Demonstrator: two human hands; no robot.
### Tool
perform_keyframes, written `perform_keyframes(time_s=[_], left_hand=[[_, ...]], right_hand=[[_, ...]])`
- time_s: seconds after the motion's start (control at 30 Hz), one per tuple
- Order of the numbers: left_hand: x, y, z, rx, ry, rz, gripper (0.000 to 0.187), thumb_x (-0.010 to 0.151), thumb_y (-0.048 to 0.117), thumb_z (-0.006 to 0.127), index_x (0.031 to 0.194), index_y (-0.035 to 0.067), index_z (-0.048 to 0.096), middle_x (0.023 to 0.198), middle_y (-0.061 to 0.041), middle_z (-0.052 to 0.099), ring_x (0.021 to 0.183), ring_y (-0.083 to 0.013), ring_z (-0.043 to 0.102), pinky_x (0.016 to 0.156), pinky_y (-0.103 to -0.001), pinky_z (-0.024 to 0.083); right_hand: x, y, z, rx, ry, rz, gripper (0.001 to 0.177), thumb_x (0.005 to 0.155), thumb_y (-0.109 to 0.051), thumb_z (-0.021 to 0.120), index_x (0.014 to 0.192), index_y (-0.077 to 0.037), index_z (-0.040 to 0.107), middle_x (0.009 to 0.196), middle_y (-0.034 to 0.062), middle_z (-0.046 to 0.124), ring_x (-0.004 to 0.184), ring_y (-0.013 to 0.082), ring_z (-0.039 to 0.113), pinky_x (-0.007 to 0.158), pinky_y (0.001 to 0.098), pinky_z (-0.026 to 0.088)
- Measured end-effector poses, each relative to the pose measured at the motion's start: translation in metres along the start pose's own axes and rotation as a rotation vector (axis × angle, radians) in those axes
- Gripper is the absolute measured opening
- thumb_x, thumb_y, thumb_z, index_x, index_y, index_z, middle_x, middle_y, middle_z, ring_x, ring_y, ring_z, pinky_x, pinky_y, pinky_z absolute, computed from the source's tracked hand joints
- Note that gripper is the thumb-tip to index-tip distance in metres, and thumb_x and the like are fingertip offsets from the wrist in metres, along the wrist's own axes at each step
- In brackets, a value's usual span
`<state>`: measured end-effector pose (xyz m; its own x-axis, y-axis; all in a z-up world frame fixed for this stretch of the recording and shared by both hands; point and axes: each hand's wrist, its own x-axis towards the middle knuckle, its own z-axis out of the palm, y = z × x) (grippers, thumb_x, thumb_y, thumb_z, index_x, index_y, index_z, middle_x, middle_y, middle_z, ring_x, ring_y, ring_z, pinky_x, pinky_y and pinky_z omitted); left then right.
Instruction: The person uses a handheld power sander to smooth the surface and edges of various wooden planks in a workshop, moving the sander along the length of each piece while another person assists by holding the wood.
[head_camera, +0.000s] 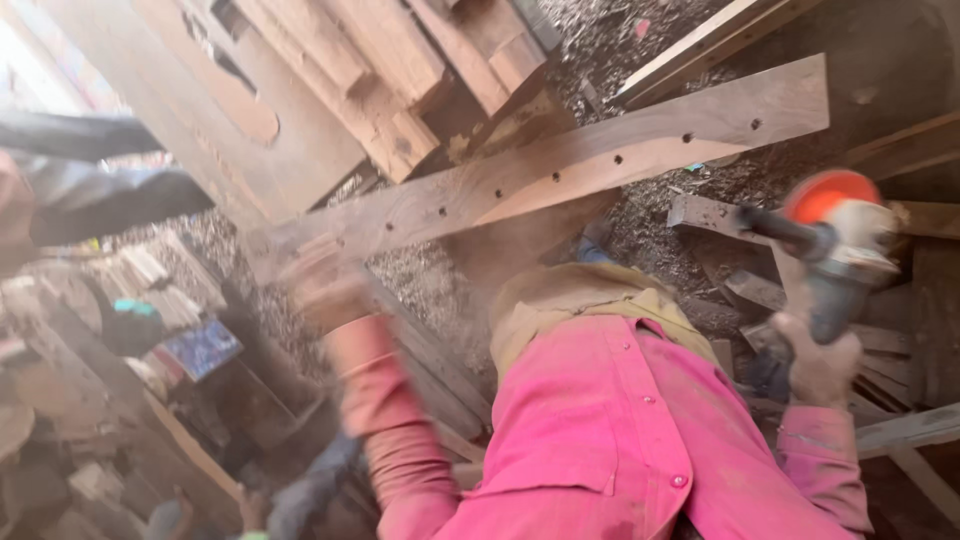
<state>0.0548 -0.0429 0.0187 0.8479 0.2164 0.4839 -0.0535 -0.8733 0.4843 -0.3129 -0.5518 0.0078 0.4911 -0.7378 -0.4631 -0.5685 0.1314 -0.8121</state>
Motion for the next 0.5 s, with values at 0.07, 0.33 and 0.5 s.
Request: perform_keyframes(time_s=[0.07, 0.33, 0.5], left_hand=[[0.027, -0.065, -0.034, 0.169, 0.128, -0.298, 0.047, 0.103, 0.048, 0.071, 0.122, 0.005, 0.063, 0.113, -0.015, 0.070, 0.100, -0.0314, 0.066, 0.088, -0.043, 0.055], [0.053, -0.088, -0.006, -1.072, -0.278, -1.274, 0.080, 0.093, 0.065, 0.062, 0.151, 0.009, 0.055, 0.140, -0.010, 0.066, 0.123, -0.0321, 0.064, 0.109, -0.051, 0.050], [0.029, -0.064, -0.011, -1.300, -0.306, -1.164, 0.069, 0.096, 0.045, 0.062, 0.149, 0.002, 0.050, 0.149, -0.018, 0.056, 0.139, -0.0349, 0.054, 0.117, -0.052, 0.042]], right_hand=[[0.001, 0.013, -0.005, 0.212, 0.075, -0.027, 0.036, 0.098, -0.008, 0.074, 0.122, 0.012, 0.056, 0.093, 0.0175, 0.069, 0.076, 0.0247, 0.071, 0.073, 0.0381, 0.060], [-0.035, 0.028, 0.003, 0.462, 0.379, 0.072, 0.033, 0.099, -0.005, 0.070, 0.125, 0.008, 0.054, 0.093, 0.0170, 0.069, 0.073, 0.0258, 0.070, 0.067, 0.0407, 0.060], [-0.058, 0.027, 0.015, 0.503, 0.463, 0.128, 0.033, 0.100, -0.006, 0.070, 0.126, 0.008, 0.055, 0.093, 0.0165, 0.068, 0.072, 0.0255, 0.070, 0.066, 0.0407, 0.060]])
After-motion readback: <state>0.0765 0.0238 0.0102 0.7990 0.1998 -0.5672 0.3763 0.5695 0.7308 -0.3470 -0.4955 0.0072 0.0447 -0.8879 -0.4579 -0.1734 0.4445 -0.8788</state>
